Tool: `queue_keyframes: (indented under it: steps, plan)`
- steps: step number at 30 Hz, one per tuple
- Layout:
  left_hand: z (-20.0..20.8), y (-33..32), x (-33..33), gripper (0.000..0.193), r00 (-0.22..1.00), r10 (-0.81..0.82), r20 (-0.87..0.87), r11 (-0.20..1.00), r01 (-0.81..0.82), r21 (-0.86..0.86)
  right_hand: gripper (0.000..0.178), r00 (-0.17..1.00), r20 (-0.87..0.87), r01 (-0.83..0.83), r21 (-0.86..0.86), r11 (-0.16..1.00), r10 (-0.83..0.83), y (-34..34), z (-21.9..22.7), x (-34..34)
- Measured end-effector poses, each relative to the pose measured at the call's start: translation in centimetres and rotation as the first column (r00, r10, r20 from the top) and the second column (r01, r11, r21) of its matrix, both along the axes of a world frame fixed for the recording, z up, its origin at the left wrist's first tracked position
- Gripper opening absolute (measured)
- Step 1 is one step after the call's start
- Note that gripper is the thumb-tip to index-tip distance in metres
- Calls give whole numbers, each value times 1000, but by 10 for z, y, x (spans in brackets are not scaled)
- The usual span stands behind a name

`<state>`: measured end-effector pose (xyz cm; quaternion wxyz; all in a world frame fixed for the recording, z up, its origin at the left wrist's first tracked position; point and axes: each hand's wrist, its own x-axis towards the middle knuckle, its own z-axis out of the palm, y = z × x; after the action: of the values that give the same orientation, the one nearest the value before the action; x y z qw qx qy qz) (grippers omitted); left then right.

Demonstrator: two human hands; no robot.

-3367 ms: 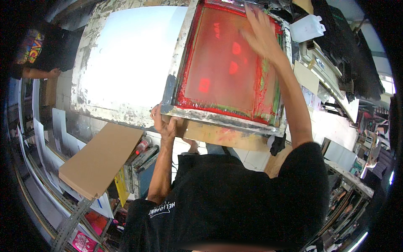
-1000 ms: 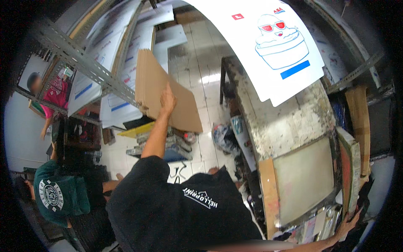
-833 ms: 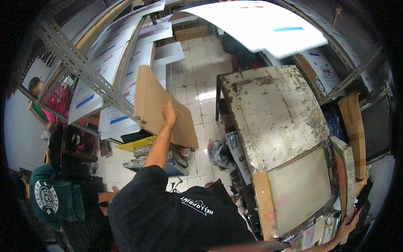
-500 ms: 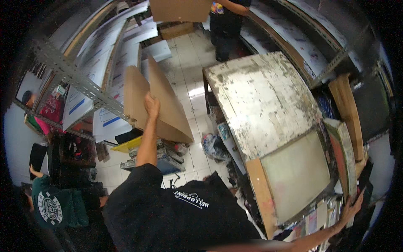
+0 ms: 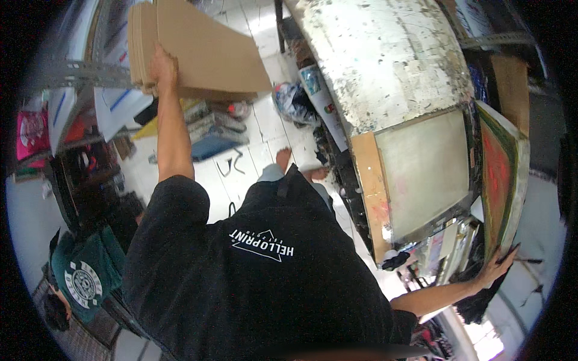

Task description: The person performs manual screen printing on white boards. They place a board on the table, align a screen, apply red ink with a squeegee, and lift the screen to reveal a printed design. The process is repeated for multiple boards.

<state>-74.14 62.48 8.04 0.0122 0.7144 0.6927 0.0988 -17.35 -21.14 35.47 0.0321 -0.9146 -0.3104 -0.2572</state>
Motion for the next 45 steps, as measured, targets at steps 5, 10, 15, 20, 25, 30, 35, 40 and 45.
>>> queue_keyframes:
  steps: [5,10,15,20,25,30,35,40,45]
  plan:
    - [-67,-83,75,51,864,-488,124,717,316,621,61,999,-48,1,-8,1000,-1,-1,10,-1]
    - [-226,-221,213,42,553,-410,725,868,480,126,60,999,-52,4,17,1000,-3,6,16,-1]
    - [-340,-296,281,66,789,-200,580,772,492,-403,60,1000,-9,18,-30,999,-18,15,23,-8]
    - [-369,-326,299,52,820,-282,498,848,456,-270,60,998,31,58,-69,996,-56,16,25,-13]
    - [-381,-308,323,52,840,-305,448,878,431,-210,60,996,50,80,-88,993,-76,20,22,-11]
    - [-406,-249,373,61,937,-194,291,972,224,-73,60,996,59,71,-97,993,-66,26,20,-6]
    - [-410,-202,406,40,943,-58,328,975,124,-185,60,995,84,68,-87,994,-61,27,18,-1]
    - [-429,-170,422,30,822,-91,562,994,109,1,60,994,91,71,-69,995,-65,24,16,0]
    - [-488,-152,446,28,666,21,745,889,328,-319,60,993,103,69,-61,996,-63,21,14,2]
